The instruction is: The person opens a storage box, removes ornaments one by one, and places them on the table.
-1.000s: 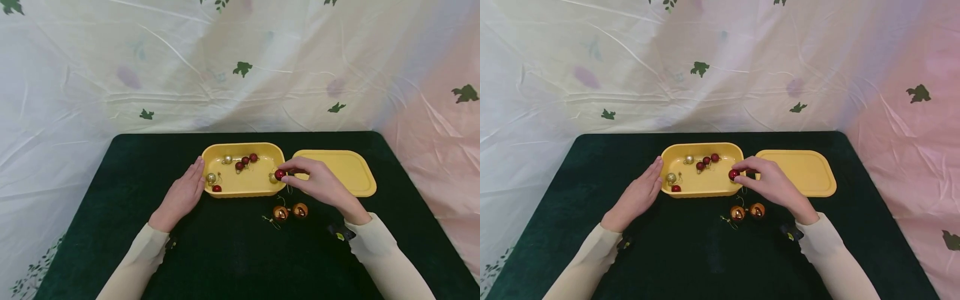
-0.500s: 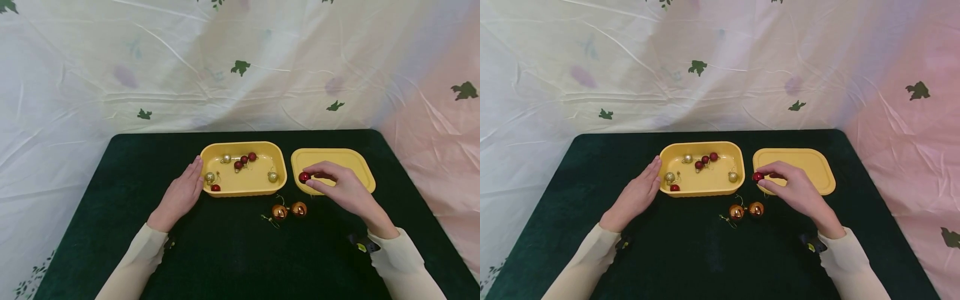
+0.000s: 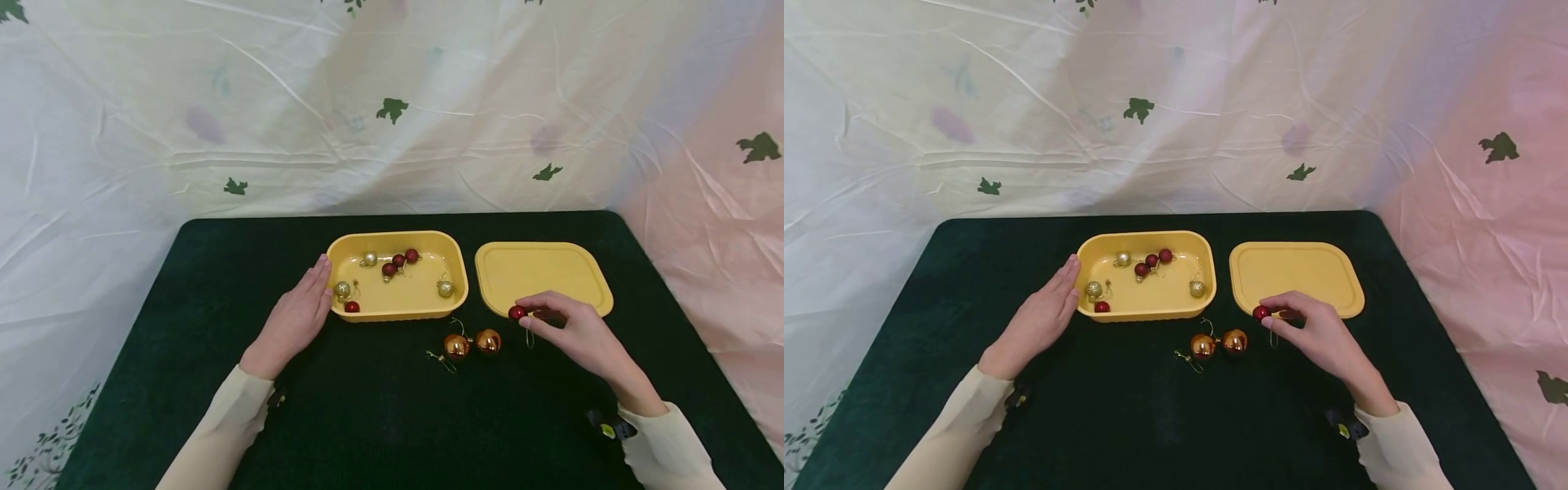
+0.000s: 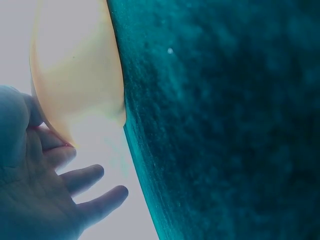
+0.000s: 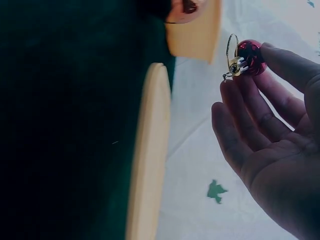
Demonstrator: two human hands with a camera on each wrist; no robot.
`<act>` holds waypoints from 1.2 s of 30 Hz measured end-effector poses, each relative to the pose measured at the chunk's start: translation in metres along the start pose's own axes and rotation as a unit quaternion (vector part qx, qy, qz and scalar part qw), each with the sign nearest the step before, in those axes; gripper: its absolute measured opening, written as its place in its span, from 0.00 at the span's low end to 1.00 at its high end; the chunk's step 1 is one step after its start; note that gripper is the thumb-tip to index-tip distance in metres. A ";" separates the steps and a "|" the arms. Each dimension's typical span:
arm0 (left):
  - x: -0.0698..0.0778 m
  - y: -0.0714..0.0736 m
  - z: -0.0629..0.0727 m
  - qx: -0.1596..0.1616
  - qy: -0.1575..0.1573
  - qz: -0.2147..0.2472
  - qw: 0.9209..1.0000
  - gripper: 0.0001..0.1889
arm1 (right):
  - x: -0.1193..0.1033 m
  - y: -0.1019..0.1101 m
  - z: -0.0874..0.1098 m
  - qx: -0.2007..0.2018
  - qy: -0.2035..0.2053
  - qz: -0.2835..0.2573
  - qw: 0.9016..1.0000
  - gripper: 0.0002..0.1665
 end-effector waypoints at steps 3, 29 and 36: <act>-0.001 0.000 0.001 -0.001 0.000 0.001 1.000 0.34 | 0.007 -0.004 0.005 -0.007 -0.007 0.015 1.000 0.16; 0.000 -0.001 0.000 0.008 -0.004 -0.003 1.000 0.34 | 0.028 -0.027 0.007 -0.066 0.003 -0.001 0.998 0.17; 0.000 -0.001 0.001 0.010 -0.008 -0.003 1.000 0.34 | 0.030 -0.028 0.006 -0.077 -0.006 -0.006 0.997 0.17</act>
Point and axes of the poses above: each hand's wrist, its own z-axis away from the middle knuckle, its own y-axis out of the back of the hand, x = y × z, the point moved 2 cm from there along -z, towards the middle knuckle, and after that the axes turned 4 degrees about y, right-handed, at the moved point
